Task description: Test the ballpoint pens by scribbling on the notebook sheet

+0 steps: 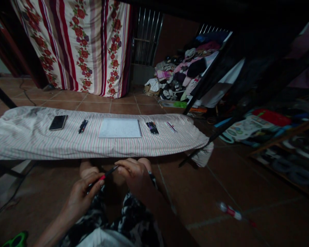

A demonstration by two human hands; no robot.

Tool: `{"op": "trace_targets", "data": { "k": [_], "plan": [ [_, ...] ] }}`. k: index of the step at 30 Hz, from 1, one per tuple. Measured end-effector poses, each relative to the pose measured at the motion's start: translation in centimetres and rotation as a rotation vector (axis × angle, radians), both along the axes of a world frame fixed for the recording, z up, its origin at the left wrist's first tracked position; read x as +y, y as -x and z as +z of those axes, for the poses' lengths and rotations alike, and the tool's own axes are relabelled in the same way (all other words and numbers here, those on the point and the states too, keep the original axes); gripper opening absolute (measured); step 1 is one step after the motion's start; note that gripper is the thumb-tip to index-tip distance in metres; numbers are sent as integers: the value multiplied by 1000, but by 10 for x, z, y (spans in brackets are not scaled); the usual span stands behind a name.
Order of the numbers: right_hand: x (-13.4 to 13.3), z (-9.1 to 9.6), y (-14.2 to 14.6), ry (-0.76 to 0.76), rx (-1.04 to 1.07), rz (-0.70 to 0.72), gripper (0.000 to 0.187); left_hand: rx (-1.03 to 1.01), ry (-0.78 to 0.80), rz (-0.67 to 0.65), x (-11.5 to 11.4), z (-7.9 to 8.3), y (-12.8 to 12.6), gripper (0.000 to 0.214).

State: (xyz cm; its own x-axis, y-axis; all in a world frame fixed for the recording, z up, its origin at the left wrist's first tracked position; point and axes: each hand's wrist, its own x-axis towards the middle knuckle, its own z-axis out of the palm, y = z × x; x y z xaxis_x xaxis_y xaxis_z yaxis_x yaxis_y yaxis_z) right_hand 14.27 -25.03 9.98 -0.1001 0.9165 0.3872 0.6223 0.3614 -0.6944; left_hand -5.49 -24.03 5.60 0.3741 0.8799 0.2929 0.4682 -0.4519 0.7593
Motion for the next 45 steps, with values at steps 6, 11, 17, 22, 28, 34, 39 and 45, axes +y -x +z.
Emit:
{"op": "trace_targets", "data": {
  "k": [6, 11, 17, 22, 28, 34, 39, 45],
  "plan": [
    [-3, 5, 2, 31, -51, 5, 15, 17, -42, -14, -1, 2, -1, 24],
    [-5, 11, 3, 19, -109, 27, 15, 43, -72, -24, -3, 1, 2, 22],
    [-6, 13, 6, 22, -209, -32, 15, 76, -107, -38, -6, 3, 3, 22],
    [-6, 12, 8, 42, -257, -70, 19, 88, -173, -41, -5, 6, 2, 24],
    [-6, 7, 5, 76, -19, -29, 13, 42, -49, -25, -1, 2, 1, 25],
    [-6, -2, 7, 331, 402, 17, 20, -67, 154, -53, -2, 9, -5, 27],
    [-6, -16, 6, 416, 656, 17, 32, -235, 385, -99, -5, 15, -13, 31],
    [-7, -21, 11, 390, 712, -95, 30, -209, 190, 8, -8, 11, -18, 26]
  ]
}}
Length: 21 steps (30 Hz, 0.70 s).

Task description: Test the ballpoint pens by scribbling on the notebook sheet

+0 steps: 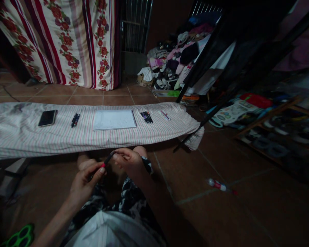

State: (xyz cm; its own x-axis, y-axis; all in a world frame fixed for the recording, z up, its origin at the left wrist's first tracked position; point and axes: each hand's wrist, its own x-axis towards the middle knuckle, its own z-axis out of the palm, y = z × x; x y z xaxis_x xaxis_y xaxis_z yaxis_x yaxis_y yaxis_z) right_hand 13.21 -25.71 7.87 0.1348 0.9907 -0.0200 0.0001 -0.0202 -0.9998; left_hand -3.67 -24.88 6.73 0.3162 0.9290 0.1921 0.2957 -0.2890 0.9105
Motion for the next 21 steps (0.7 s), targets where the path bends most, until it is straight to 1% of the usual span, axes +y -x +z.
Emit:
{"op": "trace_targets", "data": {
  "k": [4, 7, 11, 14, 16, 18, 21],
  "plan": [
    [3, -4, 7, -14, 75, -94, 32, 110, -208, 58, 0, -4, 1, 23],
    [5, -5, 10, -25, 68, -152, 31, 186, -335, 74, -2, -5, 2, 22],
    [5, -2, 10, -2, 19, -179, 29, 254, -427, 67, -5, -3, 1, 23],
    [4, 0, 9, 0, -9, -190, 28, 222, -424, 58, -6, -2, -1, 22],
    [4, 1, 9, -6, -20, -188, 27, 175, -384, 50, -6, -3, -2, 22],
    [4, 1, 8, -19, -22, -186, 28, 131, -305, 40, -6, -4, -2, 23],
    [4, 1, 7, -41, -18, -167, 29, 49, -133, 34, -6, -2, -4, 24]
  ]
}}
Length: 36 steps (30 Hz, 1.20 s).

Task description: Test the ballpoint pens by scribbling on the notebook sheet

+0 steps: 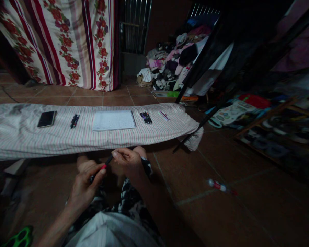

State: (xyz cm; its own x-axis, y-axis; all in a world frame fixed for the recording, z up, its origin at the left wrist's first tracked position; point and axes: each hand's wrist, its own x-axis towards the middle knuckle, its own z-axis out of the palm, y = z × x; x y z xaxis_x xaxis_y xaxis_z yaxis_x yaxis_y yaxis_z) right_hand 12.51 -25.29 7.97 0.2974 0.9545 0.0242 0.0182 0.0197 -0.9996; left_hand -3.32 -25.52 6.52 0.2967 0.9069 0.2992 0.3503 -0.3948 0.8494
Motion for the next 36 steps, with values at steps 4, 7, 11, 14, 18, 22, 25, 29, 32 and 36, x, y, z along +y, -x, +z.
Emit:
{"op": "trace_targets", "data": {
  "k": [4, 7, 11, 14, 18, 22, 25, 29, 32, 36],
  "plan": [
    [-2, 4, -5, -29, -42, 88, 24, -183, 394, -81, -1, 5, -1, 33],
    [-4, 10, -9, -64, -126, 175, 21, -310, 654, -187, -1, 8, 1, 40],
    [-4, 13, -10, -72, -133, 247, 22, -399, 741, -236, 0, 10, 4, 39],
    [-2, 10, -8, -78, -81, 237, 24, -401, 728, -209, 2, 10, 5, 39],
    [3, 5, -2, -103, -66, 136, 21, -339, 620, -119, 3, 6, 4, 38],
    [3, 5, 5, -113, -127, 32, 19, -185, 346, -52, 3, 0, 5, 29],
    [1, 7, 11, -91, -230, -38, 17, -68, 86, 0, 1, -3, 6, 23],
    [-1, 9, 17, -59, -257, -106, 16, -34, -70, 50, 1, -5, 6, 21],
    [-1, 9, 16, -52, -202, -67, 15, -80, 35, 35, 2, -4, 5, 23],
    [1, 7, 8, -86, -69, 56, 20, -204, 427, -99, 2, 4, 3, 33]
  ]
}}
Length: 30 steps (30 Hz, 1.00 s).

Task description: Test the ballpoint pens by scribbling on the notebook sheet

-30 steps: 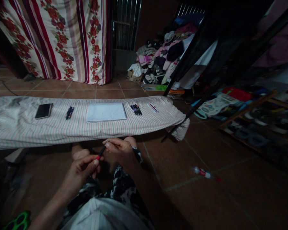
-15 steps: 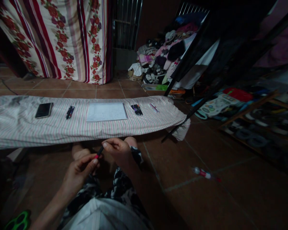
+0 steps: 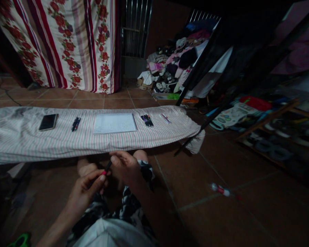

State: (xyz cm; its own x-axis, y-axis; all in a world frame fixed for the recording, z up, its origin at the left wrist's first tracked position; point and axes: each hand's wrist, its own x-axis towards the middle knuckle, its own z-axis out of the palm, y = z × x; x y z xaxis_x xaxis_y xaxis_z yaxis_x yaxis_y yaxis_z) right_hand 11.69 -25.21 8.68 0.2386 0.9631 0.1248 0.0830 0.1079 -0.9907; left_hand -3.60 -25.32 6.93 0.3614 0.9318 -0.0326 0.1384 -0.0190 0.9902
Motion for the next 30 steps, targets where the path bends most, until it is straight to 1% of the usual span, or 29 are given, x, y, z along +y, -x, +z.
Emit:
{"op": "trace_targets", "data": {
  "k": [2, 6, 9, 12, 14, 18, 22, 25, 27, 30],
  "plan": [
    [-1, 0, -4, -10, 55, 37, 25, -89, 147, -60, -2, 4, -1, 36],
    [-7, 2, -7, 21, 190, 76, 25, -247, 328, -116, -5, 8, -5, 39],
    [-9, 3, -7, 61, 288, 103, 23, -310, 407, -119, -7, 10, -7, 39],
    [-7, 3, -7, 82, 318, 104, 21, -333, 430, -117, -6, 12, -7, 38],
    [-5, 2, -7, 78, 311, 92, 20, -306, 398, -100, -6, 12, -7, 38],
    [-2, -1, -5, 34, 212, 19, 19, -184, 260, -52, -7, 12, -7, 38],
    [-3, 1, 1, 32, 102, -82, 15, -36, 16, 17, -8, 8, -7, 32],
    [-7, 7, 4, 50, 63, -96, 13, 55, -137, 53, -7, 6, -7, 28],
    [-9, 12, 4, 40, 48, -78, 12, 62, -164, 53, -6, 5, -6, 28],
    [-11, 16, 0, -5, -5, -20, 12, 5, -126, 11, -5, 6, -4, 29]
  ]
}}
